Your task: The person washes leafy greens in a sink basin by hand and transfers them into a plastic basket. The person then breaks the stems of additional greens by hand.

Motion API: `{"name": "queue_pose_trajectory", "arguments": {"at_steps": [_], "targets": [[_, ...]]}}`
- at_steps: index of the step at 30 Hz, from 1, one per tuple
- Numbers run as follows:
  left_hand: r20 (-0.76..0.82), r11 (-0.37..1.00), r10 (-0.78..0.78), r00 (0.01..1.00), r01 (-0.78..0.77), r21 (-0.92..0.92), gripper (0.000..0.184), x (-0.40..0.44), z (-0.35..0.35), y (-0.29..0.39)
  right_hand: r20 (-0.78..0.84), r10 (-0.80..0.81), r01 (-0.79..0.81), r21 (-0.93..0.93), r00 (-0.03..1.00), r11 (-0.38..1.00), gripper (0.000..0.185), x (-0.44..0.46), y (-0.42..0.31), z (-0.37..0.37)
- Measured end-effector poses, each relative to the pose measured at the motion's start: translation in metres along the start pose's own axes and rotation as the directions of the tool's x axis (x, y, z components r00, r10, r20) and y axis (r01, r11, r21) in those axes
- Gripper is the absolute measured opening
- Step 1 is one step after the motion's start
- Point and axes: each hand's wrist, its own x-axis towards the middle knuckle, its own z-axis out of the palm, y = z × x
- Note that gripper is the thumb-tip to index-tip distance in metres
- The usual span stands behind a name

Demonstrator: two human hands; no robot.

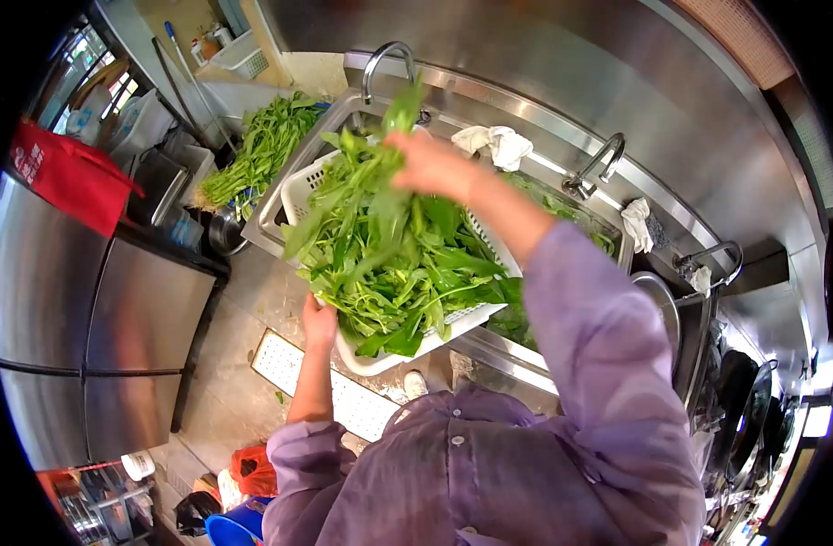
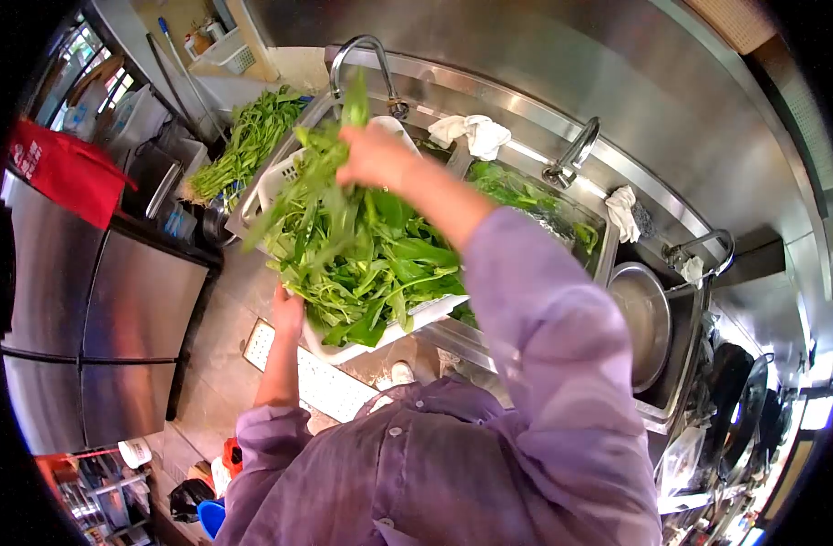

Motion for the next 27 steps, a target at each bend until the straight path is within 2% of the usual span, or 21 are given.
{"name": "queue_pose_trajectory", "arguments": {"at_steps": [1,2,3,6,7,8,9,10,12,14,15,16,17,18,19,21,22,23,24,26,27], "targets": [[0.013,1.0,0.005,1.0,-0.005,0.007,0.039,0.003,-0.001,-0.008,0.081,-0.007,0.01,-0.041,0.997,0.999,0.071,0.003,0.005,0.024],[0.01,1.0,0.002,1.0,-0.002,0.0,0.039,0.007,-0.003,-0.017,0.076,0.038,-0.027,-0.136,0.996,0.99,0.074,-0.006,-0.001,0.034],[0.005,1.0,-0.005,1.0,0.005,-0.01,0.04,0.01,-0.006,-0.023,0.0,0.079,-0.078,-0.158,0.997,0.984,0.075,-0.021,-0.012,0.033],[0.067,0.997,-0.077,0.995,0.079,-0.024,0.04,0.013,-0.012,-0.028,-0.33,0.003,-0.114,-0.317,0.944,0.942,0.058,-0.059,-0.029,0.029],[0.063,0.995,-0.085,0.994,0.088,-0.051,0.039,0.011,-0.009,-0.025,-0.429,-0.153,-0.015,-0.363,0.89,0.932,0.052,-0.055,-0.019,0.048],[0.059,0.993,-0.091,0.994,0.095,-0.071,0.039,0.01,-0.008,-0.021,-0.338,-0.197,0.058,-0.379,0.92,0.924,0.046,-0.052,-0.013,0.064],[0.052,0.988,-0.142,0.988,0.145,-0.059,0.039,0.01,-0.008,-0.017,-0.349,-0.322,0.16,-0.42,0.88,0.893,0.045,-0.055,0.002,0.081],[0.074,0.992,-0.074,0.994,0.081,-0.099,0.039,0.012,-0.01,-0.023,-0.353,-0.448,0.26,-0.467,0.822,0.845,0.045,-0.057,0.013,0.09],[0.098,0.988,-0.116,0.988,0.125,-0.095,0.039,0.01,-0.008,-0.014,-0.473,-0.366,0.298,-0.215,0.801,0.93,0.045,-0.078,0.013,0.068],[0.087,0.988,-0.155,0.984,0.155,0.004,0.039,0.013,-0.014,-0.013,-0.627,-0.315,0.314,-0.116,0.713,0.942,0.042,-0.099,0.03,0.035],[0.053,0.981,-0.187,0.981,0.19,-0.043,0.037,0.016,-0.017,-0.015,-0.733,-0.262,0.324,-0.06,0.628,0.944,0.03,-0.107,0.052,0.024],[0.057,0.979,-0.203,0.978,0.203,-0.007,0.035,0.022,-0.025,-0.024,-0.849,-0.099,0.314,0.082,0.519,0.946,0.02,-0.11,0.077,0.023],[0.083,0.985,-0.169,0.982,0.17,-0.005,0.034,0.021,-0.024,-0.019,-0.891,-0.004,0.255,0.126,0.455,0.959,0.012,-0.111,0.108,0.02],[0.107,0.991,-0.135,0.985,0.136,-0.003,0.033,0.02,-0.023,-0.013,-0.838,0.214,0.156,0.331,0.501,0.931,0.01,-0.107,0.143,0.026],[0.11,0.991,-0.135,0.985,0.135,0.002,0.032,0.02,-0.024,-0.012,-0.741,0.374,-0.001,0.45,0.557,0.893,0.009,-0.096,0.186,0.036],[0.104,0.989,-0.15,0.983,0.147,0.034,0.031,0.019,-0.022,-0.006,-0.535,0.506,-0.411,0.296,0.676,0.862,0.025,-0.068,0.285,0.073],[0.106,0.986,-0.164,0.981,0.159,0.058,0.031,0.018,-0.021,-0.003,-0.43,0.564,-0.518,0.231,0.705,0.823,0.03,-0.054,0.319,0.086],[0.088,0.983,-0.176,0.98,0.17,0.069,0.033,0.017,-0.019,-0.001,-0.376,0.597,-0.583,0.164,0.709,0.796,0.045,-0.04,0.351,0.099],[0.077,0.982,-0.175,0.982,0.169,0.083,0.033,0.017,-0.02,-0.003,-0.366,0.598,-0.577,0.177,0.713,0.797,0.045,-0.03,0.366,0.102],[-0.02,0.972,-0.226,0.974,0.227,0.061,0.037,0.017,-0.022,-0.004,-0.2,0.646,-0.617,0.193,0.736,0.763,0.069,-0.01,0.39,0.112],[0.015,0.97,-0.232,0.973,0.23,0.081,0.042,0.016,-0.021,-0.001,0.016,0.625,-0.585,0.371,0.78,0.721,0.091,0.002,0.402,0.115]]}}
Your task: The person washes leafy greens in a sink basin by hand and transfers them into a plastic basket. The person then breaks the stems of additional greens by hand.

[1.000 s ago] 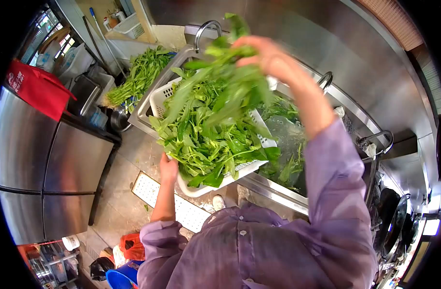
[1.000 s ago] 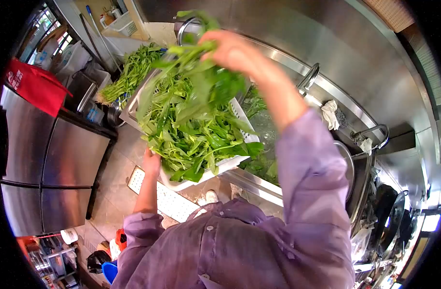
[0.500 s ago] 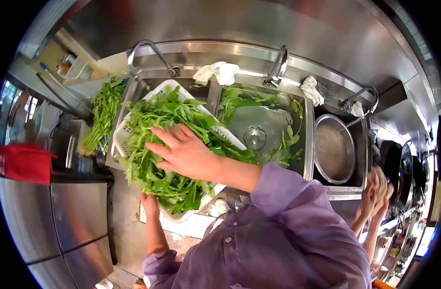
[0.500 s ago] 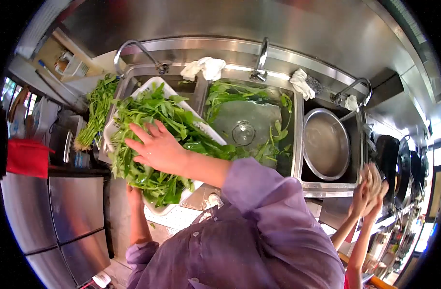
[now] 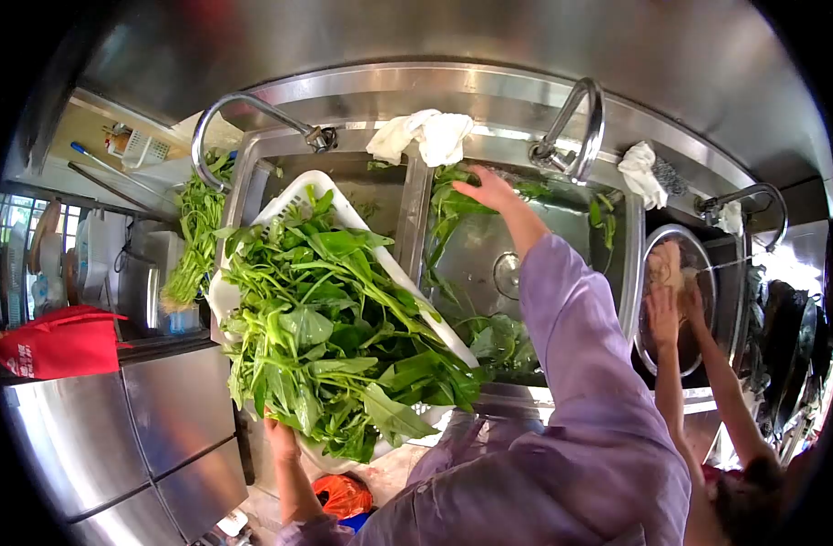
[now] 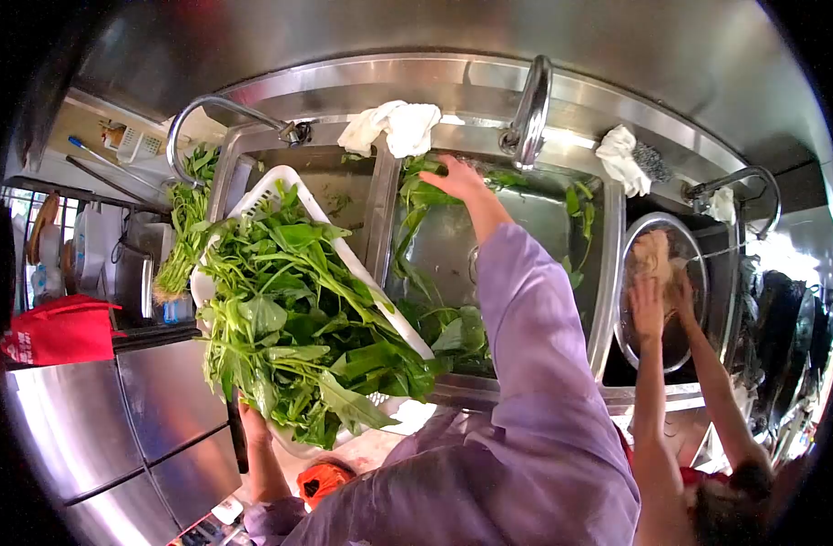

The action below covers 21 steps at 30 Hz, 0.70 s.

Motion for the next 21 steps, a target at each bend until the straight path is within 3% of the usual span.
{"name": "queue_pose_trajectory", "arguments": {"at_steps": [4,7,9,10,13,14,16,19,21], "targets": [[0.036,1.0,-0.002,0.999,0.001,0.022,0.044,0.009,-0.018,-0.015,0.181,-0.047,0.033,0.082,0.982,0.996,0.096,-0.002,-0.018,0.024],[0.013,0.995,0.005,1.0,-0.006,0.099,0.044,0.009,-0.017,-0.015,0.482,-0.022,-0.081,0.192,0.876,0.978,0.104,-0.014,-0.008,0.041],[-0.011,0.999,-0.027,1.0,0.027,0.025,0.043,0.007,-0.016,-0.013,0.511,0.052,-0.086,0.042,0.858,0.995,0.092,-0.059,-0.03,0.035],[-0.012,0.999,-0.03,0.999,0.03,0.009,0.043,0.009,-0.018,-0.016,0.461,-0.036,0.048,-0.014,0.886,0.999,0.085,-0.046,-0.003,0.068],[0.081,0.998,0.042,0.996,-0.045,0.036,0.043,0.007,-0.007,-0.007,0.435,-0.093,-0.061,0.327,0.896,0.943,0.067,-0.068,0.019,0.105],[0.078,0.999,0.043,0.996,-0.044,0.006,0.045,0.003,-0.003,-0.003,0.426,-0.095,-0.057,0.33,0.9,0.942,0.067,-0.078,0.019,0.106],[0.093,0.998,0.056,0.994,-0.055,-0.008,0.045,0.006,-0.005,-0.005,0.345,0.003,-0.149,0.398,0.939,0.905,0.058,-0.105,0.006,0.092],[0.08,0.997,0.074,0.994,-0.071,-0.04,0.041,0.01,-0.006,-0.011,0.179,-0.028,-0.04,0.364,0.984,0.931,0.049,-0.145,-0.013,0.054],[0.079,0.998,0.06,0.995,-0.062,0.025,0.034,0.012,-0.009,-0.011,0.136,-0.042,-0.022,0.44,0.99,0.898,0.047,-0.169,-0.032,0.027]]}}
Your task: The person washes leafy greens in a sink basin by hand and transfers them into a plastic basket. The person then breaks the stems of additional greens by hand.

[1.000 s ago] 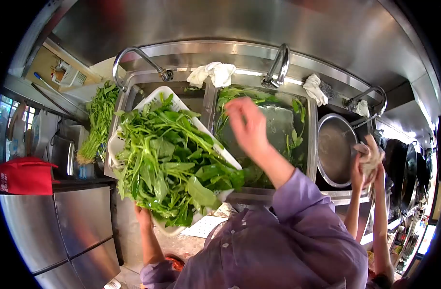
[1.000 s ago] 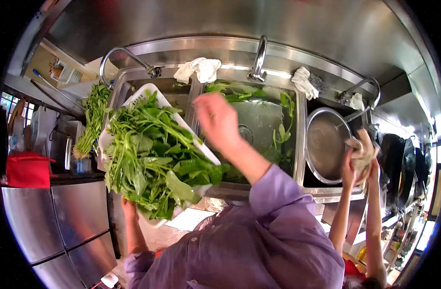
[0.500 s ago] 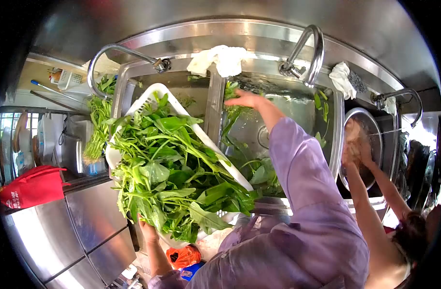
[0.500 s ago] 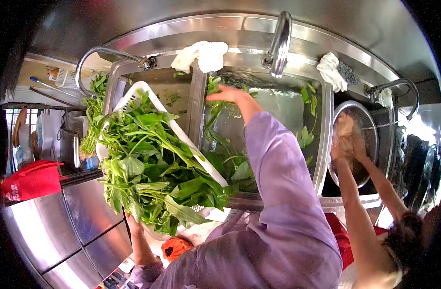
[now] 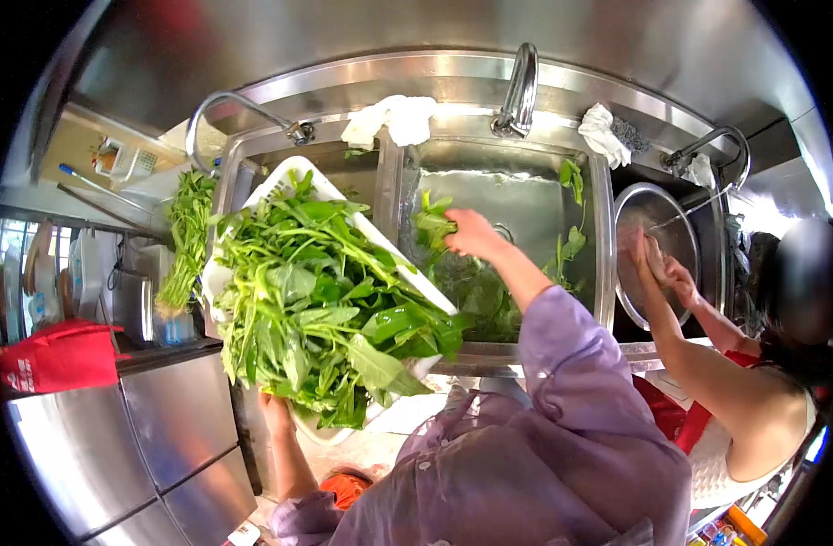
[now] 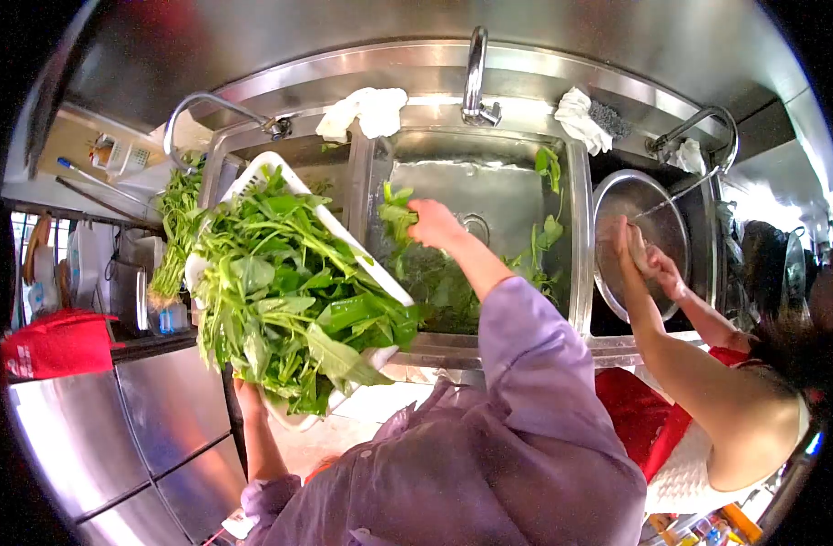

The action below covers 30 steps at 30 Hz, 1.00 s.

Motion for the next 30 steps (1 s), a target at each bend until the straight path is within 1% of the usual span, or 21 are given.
{"name": "queue_pose_trajectory", "arguments": {"at_steps": [1,3,5,7,9,10,12,13,15,16,18,19,21,22,23,24,25,26,27,28,30], "targets": [[-0.022,0.998,0.016,1.0,-0.017,-0.066,0.03,0.001,0.002,-0.003,-0.057,-0.01,0.004,-0.095,0.998,0.995,0.044,-0.012,-0.02,-0.007],[-0.043,0.999,0.029,0.999,-0.028,0.037,0.03,0.001,0.005,0.0,-0.119,-0.034,0.009,-0.205,0.992,0.979,0.041,-0.037,-0.065,-0.02],[-0.062,0.998,0.043,0.997,-0.039,0.053,0.033,-0.004,0.013,0.008,-0.116,-0.318,0.245,-0.416,0.941,0.876,0.041,-0.063,-0.111,-0.023],[-0.04,0.999,0.037,0.999,-0.039,-0.027,0.037,-0.001,0.012,0.007,-0.148,-0.608,0.42,-0.596,0.78,0.684,0.041,-0.078,-0.142,-0.011],[-0.015,0.998,0.007,1.0,-0.008,-0.063,0.038,-0.004,0.014,0.01,-0.129,-0.703,0.502,-0.611,0.7,0.612,0.035,-0.1,-0.176,0.016],[0.003,0.997,0.023,1.0,-0.023,-0.067,0.037,-0.002,0.012,0.008,-0.096,-0.661,0.452,-0.656,0.744,0.605,0.032,-0.108,-0.193,0.036],[0.03,0.993,0.06,0.998,-0.057,-0.101,0.036,0.003,0.009,0.001,-0.035,-0.811,0.567,-0.698,0.583,0.438,0.028,-0.121,-0.207,0.082],[0.033,0.992,0.053,0.998,-0.049,-0.116,0.036,0.005,0.009,0.001,-0.044,-0.812,0.563,-0.699,0.582,0.441,0.026,-0.126,-0.209,0.109],[0.043,0.987,0.045,0.998,-0.038,-0.154,0.036,0.0,0.014,0.006,0.184,-0.664,0.539,-0.751,0.725,0.38,0.031,-0.129,-0.208,0.149],[0.064,0.989,0.044,0.997,-0.035,-0.145,0.036,0.0,0.012,0.007,0.198,-0.694,0.53,-0.792,0.692,0.303,0.036,-0.132,-0.196,0.163],[0.078,0.985,0.055,0.995,-0.041,-0.167,0.035,0.002,0.01,0.005,0.012,-0.92,0.557,-0.799,0.391,0.226,0.03,-0.143,-0.183,0.162],[0.04,0.986,0.037,0.999,-0.029,-0.164,0.036,-0.001,0.012,0.007,0.013,-0.916,0.553,-0.8,0.402,0.232,0.03,-0.147,-0.182,0.148],[0.048,0.989,0.035,0.998,-0.028,-0.143,0.035,0.003,0.007,0.001,-0.009,-0.833,0.657,-0.61,0.554,0.444,0.02,-0.155,-0.184,0.094],[0.034,0.991,0.031,0.999,-0.026,-0.133,0.035,0.003,0.007,0.001,-0.1,-0.771,0.476,-0.735,0.629,0.483,0.01,-0.139,-0.164,0.065],[0.029,0.991,0.032,0.999,-0.029,-0.13,0.035,0.001,0.008,0.003,-0.263,-0.777,0.216,-0.866,0.572,0.452,0.008,-0.119,-0.137,0.037],[0.035,0.994,0.049,0.998,-0.045,-0.101,0.036,0.0,0.008,0.004,-0.317,-0.647,-0.018,-0.905,0.693,0.424,0.012,-0.094,-0.107,0.0],[0.037,0.994,0.035,0.999,-0.03,-0.107,0.036,0.001,0.006,0.002,-0.406,-0.463,-0.129,-0.844,0.788,0.521,0.014,-0.073,-0.072,-0.041],[0.038,0.994,0.019,0.999,-0.014,-0.11,0.037,0.003,0.003,-0.001,-0.54,-0.239,-0.255,-0.684,0.807,0.683,0.018,-0.04,-0.022,-0.079],[0.067,0.997,0.023,0.997,-0.018,-0.078,0.038,0.003,0.001,0.0,-0.526,-0.076,-0.384,-0.706,0.847,0.595,0.025,-0.022,0.009,-0.113],[0.051,0.997,0.058,0.997,-0.055,-0.063,0.039,0.003,0.0,-0.003,-0.605,0.02,-0.52,-0.666,0.796,0.535,0.031,-0.004,0.032,-0.134],[0.022,1.0,0.008,1.0,-0.008,-0.013,0.04,-0.001,0.003,0.005,-0.577,-0.016,-0.517,-0.742,0.816,0.427,0.052,0.018,0.064,-0.168]]}}
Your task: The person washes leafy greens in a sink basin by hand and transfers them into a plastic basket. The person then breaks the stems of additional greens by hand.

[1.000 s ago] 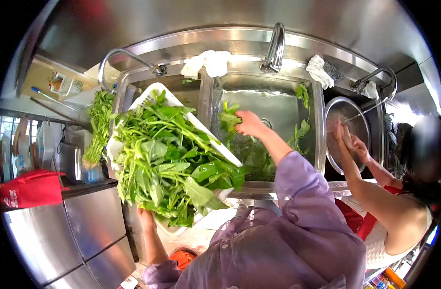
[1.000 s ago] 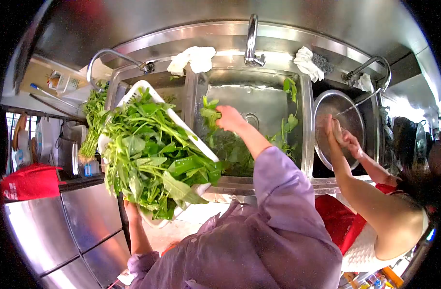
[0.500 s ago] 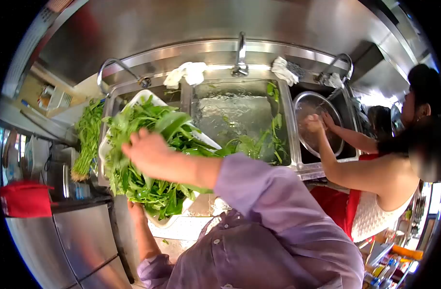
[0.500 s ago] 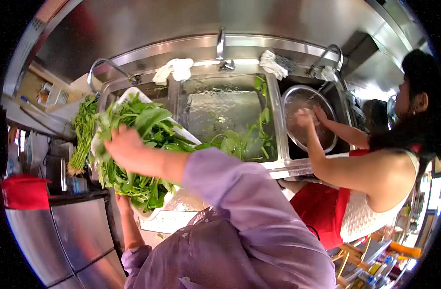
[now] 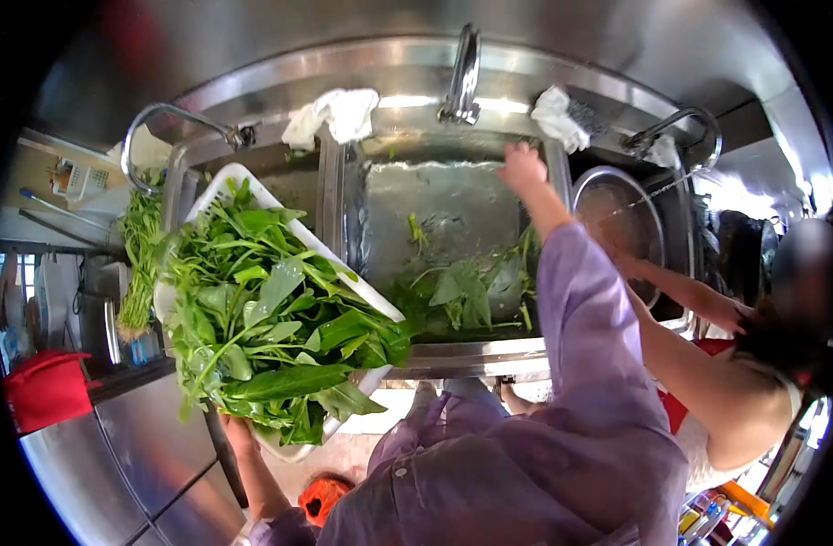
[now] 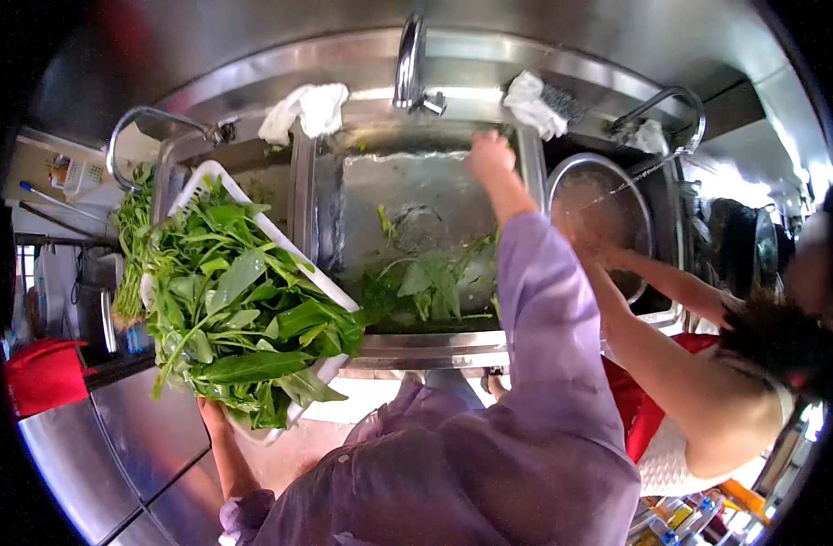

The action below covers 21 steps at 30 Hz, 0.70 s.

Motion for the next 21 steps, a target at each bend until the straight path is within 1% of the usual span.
{"name": "queue_pose_trajectory", "arguments": {"at_steps": [1,2,3,4,5,6,7,8,9,10,11,13,14,15,17,18,20,21], "targets": [[-0.033,1.0,-0.017,0.999,0.018,0.025,0.04,0.0,-0.002,-0.001,0.019,-0.03,0.031,-0.039,0.999,0.999,0.053,0.015,0.011,0.01],[-0.054,0.997,-0.058,0.997,0.061,0.054,0.04,-0.002,-0.003,0.001,0.102,-0.036,0.045,-0.091,0.994,0.995,0.055,0.024,0.02,0.016],[-0.06,0.995,-0.057,0.997,0.061,0.074,0.041,-0.001,-0.007,-0.002,0.165,-0.074,0.091,-0.102,0.984,0.991,0.053,0.029,0.028,0.022],[-0.062,0.994,-0.054,0.997,0.06,0.088,0.042,0.001,-0.011,-0.004,0.299,-0.132,0.177,-0.128,0.945,0.976,0.044,0.038,0.034,0.028],[-0.08,0.99,-0.094,0.992,0.101,0.101,0.044,0.002,-0.014,-0.004,0.386,-0.156,0.215,-0.114,0.909,0.97,0.044,0.052,0.041,0.05],[-0.084,0.988,-0.109,0.991,0.117,0.105,0.044,0.004,-0.018,-0.008,0.462,-0.179,0.25,-0.098,0.869,0.963,0.045,0.06,0.047,0.069],[-0.095,0.992,-0.107,0.99,0.113,0.059,0.044,0.008,-0.023,-0.014,0.472,-0.176,0.252,-0.103,0.864,0.962,0.045,0.053,0.044,0.064],[-0.106,0.995,-0.102,0.989,0.104,0.012,0.044,0.009,-0.025,-0.018,0.595,-0.199,0.268,-0.028,0.779,0.963,0.048,0.039,0.036,0.05],[-0.1,0.992,-0.116,0.988,0.12,0.04,0.043,0.008,-0.021,-0.014,0.699,-0.223,0.268,0.046,0.679,0.962,0.052,0.024,0.031,0.041],[-0.096,0.991,-0.121,0.988,0.125,0.038,0.043,0.004,-0.014,-0.008,0.701,-0.216,0.265,0.041,0.68,0.963,0.052,0.011,0.032,0.039],[-0.094,0.994,-0.099,0.991,0.103,0.04,0.043,0.0,-0.006,-0.002,0.797,-0.213,0.131,0.169,0.564,0.977,0.065,-0.001,0.033,0.038],[-0.086,0.997,-0.078,0.993,0.079,0.009,0.04,0.001,-0.005,-0.002,0.89,-0.207,-0.184,0.302,0.406,0.936,0.084,-0.025,0.036,0.046],[-0.084,0.997,-0.077,0.993,0.078,0.008,0.04,0.0,-0.005,-0.002,0.911,-0.186,-0.34,0.319,0.369,0.885,0.088,-0.04,0.034,0.053],[-0.063,0.998,-0.06,0.996,0.06,0.009,0.038,0.0,-0.005,-0.002,0.909,-0.187,-0.34,0.322,0.373,0.884,0.088,-0.052,0.034,0.058],[-0.047,1.0,-0.005,0.999,0.007,0.029,0.035,-0.001,-0.003,-0.002,0.889,-0.232,-0.423,0.401,0.395,0.813,0.094,-0.084,0.015,0.054],[0.022,0.999,0.008,1.0,-0.007,-0.037,0.035,0.001,-0.004,-0.002,0.885,-0.237,-0.421,0.408,0.401,0.81,0.094,-0.097,0.006,0.051],[0.064,0.996,0.032,0.997,-0.026,-0.088,0.036,0.002,-0.001,-0.002,0.803,-0.39,-0.371,0.566,0.451,0.736,0.097,-0.118,-0.012,0.046],[0.037,0.996,0.035,0.999,-0.032,-0.077,0.038,0.0,0.003,0.0,0.797,-0.393,-0.373,0.574,0.459,0.729,0.097,-0.123,-0.023,0.05]]}}
